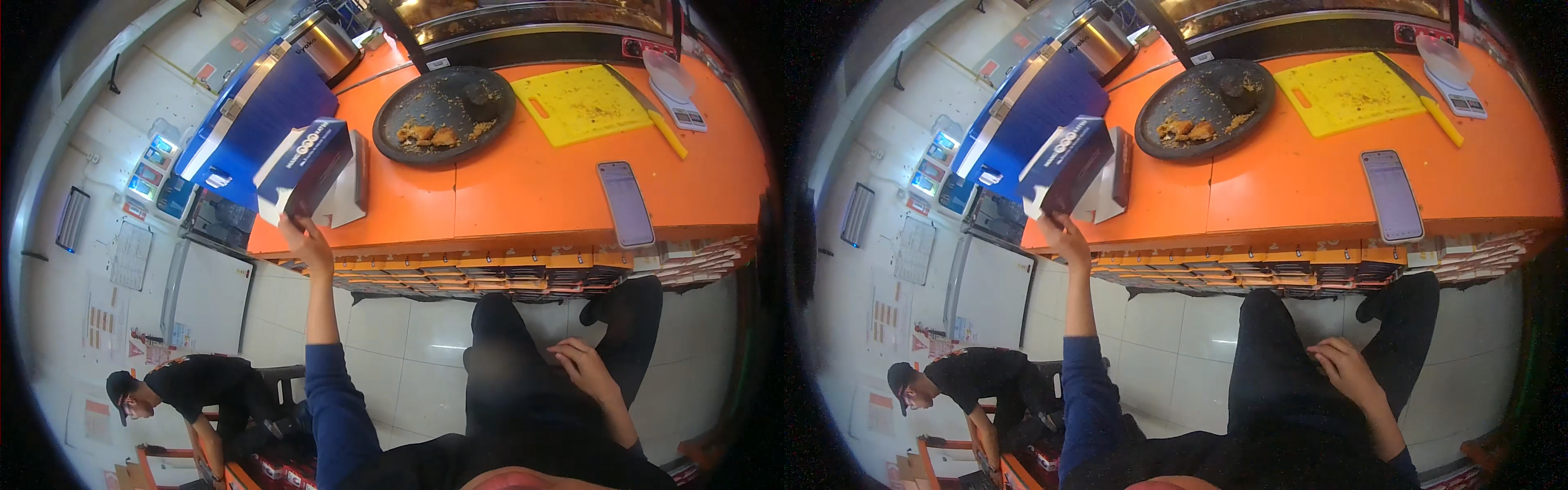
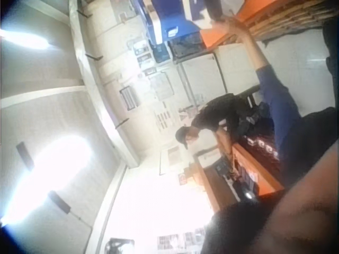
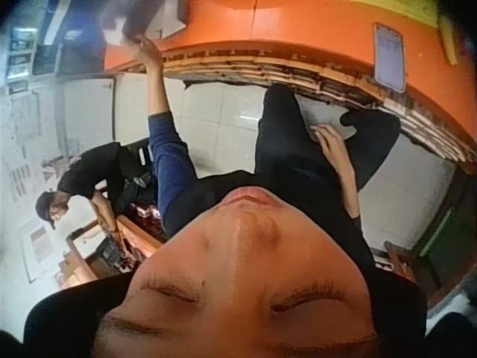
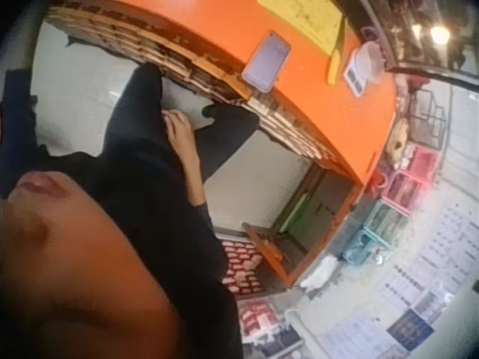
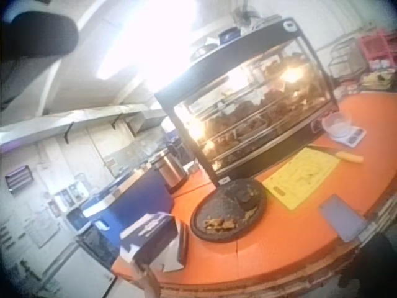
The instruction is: The person assembles several cardboard takeout boxes by hand, folding the flaps and interlocking the tabs on a counter.
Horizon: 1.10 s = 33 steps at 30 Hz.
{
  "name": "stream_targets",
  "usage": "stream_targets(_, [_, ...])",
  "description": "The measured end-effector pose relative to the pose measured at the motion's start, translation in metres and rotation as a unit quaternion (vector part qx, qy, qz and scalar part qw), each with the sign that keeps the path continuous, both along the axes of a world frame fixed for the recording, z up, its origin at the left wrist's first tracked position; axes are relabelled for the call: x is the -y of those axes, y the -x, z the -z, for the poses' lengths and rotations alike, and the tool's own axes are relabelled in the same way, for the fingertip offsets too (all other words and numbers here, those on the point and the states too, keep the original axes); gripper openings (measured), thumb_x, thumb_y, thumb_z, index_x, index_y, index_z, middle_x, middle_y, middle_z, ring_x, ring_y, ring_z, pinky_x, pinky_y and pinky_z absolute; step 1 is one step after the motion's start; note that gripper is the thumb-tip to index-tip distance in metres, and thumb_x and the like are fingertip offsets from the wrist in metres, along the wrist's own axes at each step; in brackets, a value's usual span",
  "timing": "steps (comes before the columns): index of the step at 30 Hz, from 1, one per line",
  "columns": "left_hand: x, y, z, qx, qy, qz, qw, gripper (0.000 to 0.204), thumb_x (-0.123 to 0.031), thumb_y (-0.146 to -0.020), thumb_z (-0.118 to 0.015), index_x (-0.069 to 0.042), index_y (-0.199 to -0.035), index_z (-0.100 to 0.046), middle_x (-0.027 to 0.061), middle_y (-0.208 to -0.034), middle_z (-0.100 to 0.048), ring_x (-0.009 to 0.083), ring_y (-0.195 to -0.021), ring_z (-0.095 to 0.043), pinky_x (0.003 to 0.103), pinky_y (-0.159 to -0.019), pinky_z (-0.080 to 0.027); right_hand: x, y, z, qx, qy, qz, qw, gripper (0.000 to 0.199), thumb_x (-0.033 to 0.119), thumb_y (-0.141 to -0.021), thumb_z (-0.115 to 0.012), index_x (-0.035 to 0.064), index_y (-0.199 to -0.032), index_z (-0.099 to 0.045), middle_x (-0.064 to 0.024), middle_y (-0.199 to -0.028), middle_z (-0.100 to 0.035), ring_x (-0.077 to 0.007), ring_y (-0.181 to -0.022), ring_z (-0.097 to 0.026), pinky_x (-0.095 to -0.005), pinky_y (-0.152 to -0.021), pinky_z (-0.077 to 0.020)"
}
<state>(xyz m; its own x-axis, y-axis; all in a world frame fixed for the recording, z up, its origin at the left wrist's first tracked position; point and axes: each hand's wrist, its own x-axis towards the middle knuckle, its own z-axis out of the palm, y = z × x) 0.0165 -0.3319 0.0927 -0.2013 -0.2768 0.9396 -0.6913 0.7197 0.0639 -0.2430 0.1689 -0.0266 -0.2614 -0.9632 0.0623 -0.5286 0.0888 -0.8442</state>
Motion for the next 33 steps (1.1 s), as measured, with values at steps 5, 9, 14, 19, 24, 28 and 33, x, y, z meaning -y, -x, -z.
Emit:
stream_targets(5, [-0.161,0.021,0.009,0.136,-0.053,0.125,0.981,0.016,0.003,-0.093,-0.055,0.006,-0.11,-0.053,0.0223,-0.1,-0.057,0.0397,-0.092,-0.059,0.049,-0.085,-0.05,0.0,0.002,-0.03,-0.029,0.076,0.065,0.995,0.026,0.005,-0.091,-0.064,0.005,-0.117,-0.068,-0.0111,-0.111,-0.063,-0.028,-0.101,-0.062,-0.038,-0.087,-0.0509])
stream_targets(9, [-0.299,0.011,0.052,0.266,-0.281,0.289,0.875,0.029,0.0,-0.079,-0.065,-0.004,-0.108,-0.058,0.0168,-0.092,-0.053,0.0349,-0.096,-0.058,0.053,-0.094,-0.048,0.008,-0.012,-0.049,-0.018,0.162,0.052,0.985,0.055,0.008,-0.085,-0.072,0.0112,-0.137,-0.055,-0.0114,-0.135,-0.053,-0.0285,-0.104,-0.062,-0.0376,-0.087,-0.0531])
stream_targets(14, [-0.399,-0.015,0.103,0.477,-0.457,0.265,0.703,0.046,-0.002,-0.082,-0.057,-0.01,-0.127,-0.057,0.017,-0.107,-0.052,0.0333,-0.107,-0.054,0.046,-0.103,-0.047,0.006,-0.021,-0.033,-0.012,0.038,-0.172,0.984,0.068,0.009,-0.083,-0.074,0.0153,-0.143,-0.045,-0.0114,-0.147,-0.041,-0.0274,-0.105,-0.062,-0.0398,-0.087,-0.0549])
stream_targets(19, [-0.42,-0.02,0.13,0.471,-0.399,0.271,0.739,0.047,-0.004,-0.083,-0.057,-0.016,-0.128,-0.058,0.0155,-0.117,-0.055,0.0335,-0.117,-0.054,0.041,-0.089,-0.052,-0.016,-0.022,0.039,0.014,-0.009,-0.288,0.958,0.027,0.002,-0.085,-0.068,0.0038,-0.112,-0.065,-0.0119,-0.117,-0.061,-0.0255,-0.102,-0.064,-0.0391,-0.087,-0.0557])
stream_targets(24, [-0.383,0.0,0.104,0.342,-0.699,0.185,0.6,0.019,-0.008,-0.087,-0.069,-0.006,-0.106,-0.064,0.0068,-0.08,-0.069,0.0218,-0.073,-0.068,0.033,-0.067,-0.052,-0.008,-0.012,0.022,0.259,0.054,-0.288,0.92,0.008,0.001,-0.086,-0.068,0.0034,-0.094,-0.067,-0.0083,-0.096,-0.057,-0.0213,-0.097,-0.063,-0.0366,-0.083,-0.0513])
stream_targets(28, [-0.364,0.033,0.086,0.225,-0.72,0.271,0.598,0.014,-0.01,-0.088,-0.072,-0.003,-0.1,-0.069,0.0069,-0.071,-0.069,0.0109,-0.053,-0.057,0.03,-0.051,-0.046,0.0,-0.023,-0.02,0.111,0.106,-0.229,0.961,0.021,0.012,-0.08,-0.078,0.0079,-0.1,-0.071,-0.0074,-0.099,-0.051,-0.0204,-0.088,-0.059,-0.0338,-0.079,-0.0489])
stream_targets(33, [-0.366,0.046,0.088,0.141,-0.699,0.29,0.638,0.023,-0.01,-0.089,-0.07,-0.003,-0.111,-0.072,0.0147,-0.091,-0.074,0.015,-0.07,-0.066,0.029,-0.065,-0.053,0.002,-0.023,-0.01,0.127,0.108,-0.02,0.986,0.031,0.012,-0.081,-0.077,0.0105,-0.112,-0.072,-0.0068,-0.09,-0.049,-0.0215,-0.089,-0.057,-0.0324,-0.079,-0.0475])
